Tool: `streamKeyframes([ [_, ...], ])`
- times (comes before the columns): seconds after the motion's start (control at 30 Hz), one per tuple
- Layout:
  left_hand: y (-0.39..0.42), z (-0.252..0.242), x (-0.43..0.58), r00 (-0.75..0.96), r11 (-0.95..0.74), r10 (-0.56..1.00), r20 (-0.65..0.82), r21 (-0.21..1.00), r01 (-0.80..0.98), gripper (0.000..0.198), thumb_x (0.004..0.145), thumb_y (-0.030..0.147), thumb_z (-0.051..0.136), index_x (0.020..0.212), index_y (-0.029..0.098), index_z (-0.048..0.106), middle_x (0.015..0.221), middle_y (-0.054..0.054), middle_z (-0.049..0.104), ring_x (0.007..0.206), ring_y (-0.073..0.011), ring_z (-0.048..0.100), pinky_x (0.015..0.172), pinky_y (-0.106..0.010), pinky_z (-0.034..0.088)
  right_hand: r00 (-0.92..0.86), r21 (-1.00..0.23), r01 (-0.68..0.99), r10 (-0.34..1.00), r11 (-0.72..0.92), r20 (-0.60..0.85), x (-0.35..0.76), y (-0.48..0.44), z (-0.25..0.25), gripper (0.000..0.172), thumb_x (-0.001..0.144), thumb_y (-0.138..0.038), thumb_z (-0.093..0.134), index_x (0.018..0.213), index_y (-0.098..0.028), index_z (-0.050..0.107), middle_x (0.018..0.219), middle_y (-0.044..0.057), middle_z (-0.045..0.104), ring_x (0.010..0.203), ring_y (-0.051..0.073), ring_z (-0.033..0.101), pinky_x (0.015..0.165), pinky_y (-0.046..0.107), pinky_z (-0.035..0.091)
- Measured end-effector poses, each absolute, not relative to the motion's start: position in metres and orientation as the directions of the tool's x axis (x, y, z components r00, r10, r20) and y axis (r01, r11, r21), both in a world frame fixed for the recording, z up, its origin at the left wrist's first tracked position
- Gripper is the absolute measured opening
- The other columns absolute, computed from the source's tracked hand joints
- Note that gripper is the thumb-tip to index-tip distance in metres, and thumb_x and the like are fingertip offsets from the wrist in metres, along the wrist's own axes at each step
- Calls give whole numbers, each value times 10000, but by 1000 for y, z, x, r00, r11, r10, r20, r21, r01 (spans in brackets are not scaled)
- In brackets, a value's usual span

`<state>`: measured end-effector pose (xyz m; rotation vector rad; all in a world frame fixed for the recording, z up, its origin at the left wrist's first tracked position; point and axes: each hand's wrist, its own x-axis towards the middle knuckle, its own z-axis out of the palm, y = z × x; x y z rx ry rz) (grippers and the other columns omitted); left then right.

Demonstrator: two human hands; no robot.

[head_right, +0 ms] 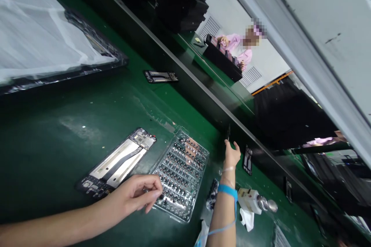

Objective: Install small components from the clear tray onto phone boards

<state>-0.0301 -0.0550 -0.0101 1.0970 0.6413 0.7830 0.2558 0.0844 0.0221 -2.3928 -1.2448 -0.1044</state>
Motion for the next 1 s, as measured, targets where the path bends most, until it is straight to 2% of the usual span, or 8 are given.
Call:
streamKeyframes([
  [0.1, -51, -10, -32, 503, 213, 863, -32, 928, -306, 198, 865, 314, 508, 752, 159, 557, 843, -21, 553, 758, -143, 532, 562, -202, 426, 442, -445, 844, 859, -300, 259, 229, 24, 29, 526, 810, -385, 583, 1273, -160, 474, 987, 62, 670, 899, 181, 628, 805, 299, 490],
  [0.2, -46, -9, -35, 472, 276, 880, -52, 865, -420, 222, 843, 360, 538, 767, 156, 580, 1195, -94, 459, 1006, -235, 511, 538, -221, 506, 190, -420, 908, 906, -15, 378, 186, -51, 21, 624, 704, -365, 682, 1279, -225, 485, 1174, 80, 591, 1000, 226, 563, 871, 368, 446],
  [0.3, -44, -7, -37, 450, 319, 888, -92, 828, -461, 232, 821, 366, 569, 751, 145, 569, 1009, -78, 542, 874, -202, 555, 566, -252, 540, -28, -367, 898, 865, 242, 501, 148, -104, 10, 636, 655, -288, 729, 1252, -243, 515, 1236, 115, 549, 1042, 299, 501, 854, 475, 419],
  [0.4, -46, -10, -36, 443, 327, 887, -132, 856, -400, 248, 823, 375, 562, 738, 142, 543, 666, 25, 481, 565, -105, 518, 485, -205, 501, 147, -668, 730, 922, 143, 358, 133, -121, 3, 574, 724, -360, 669, 1259, -238, 503, 1137, 103, 610, 956, 276, 556, 789, 429, 457],
  [0.53, -53, -15, -33, 659, 374, 738, -142, 900, -225, 257, 820, 385, 554, 740, 140, 540, 588, 59, 465, 369, -46, 439, 337, -139, 361, 423, -960, 218, 904, -174, -68, 135, -113, 0, 474, 839, -446, 508, 1248, -208, 503, 903, 41, 689, 697, 166, 619, 609, 273, 477],
  [0.67, -54, -9, -34, 754, 376, 644, -131, 912, -162, 218, 803, 341, 579, 765, 131, 622, 730, 2, 550, 486, -82, 509, 392, -167, 426, 426, -987, -30, 891, -160, -157, 132, -111, -7, 371, 785, -457, 577, 1041, -195, 639, 901, 47, 703, 823, 209, 645, 682, 285, 490],
  [0.83, -48, 5, -42, 447, -51, 887, 117, 986, -158, 126, 831, 167, 558, 774, 175, 670, 1108, -57, 566, 1003, -189, 541, 765, -247, 477, 345, -976, -110, 914, -186, -213, 120, -118, -9, 323, 756, -452, 606, 973, -221, 669, 836, 25, 711, 752, 202, 649, 666, 293, 496],
  [1.0, -57, 5, -44, 346, -379, 869, 355, 925, 4, 147, 829, 86, 551, 807, 182, 659, 1110, -70, 576, 966, -182, 562, 832, -287, 476, 293, -966, -170, 925, -197, -241, 110, -120, -3, 255, 750, -404, 631, 900, -205, 685, 791, 24, 696, 735, 190, 630, 656, 277, 485],
])
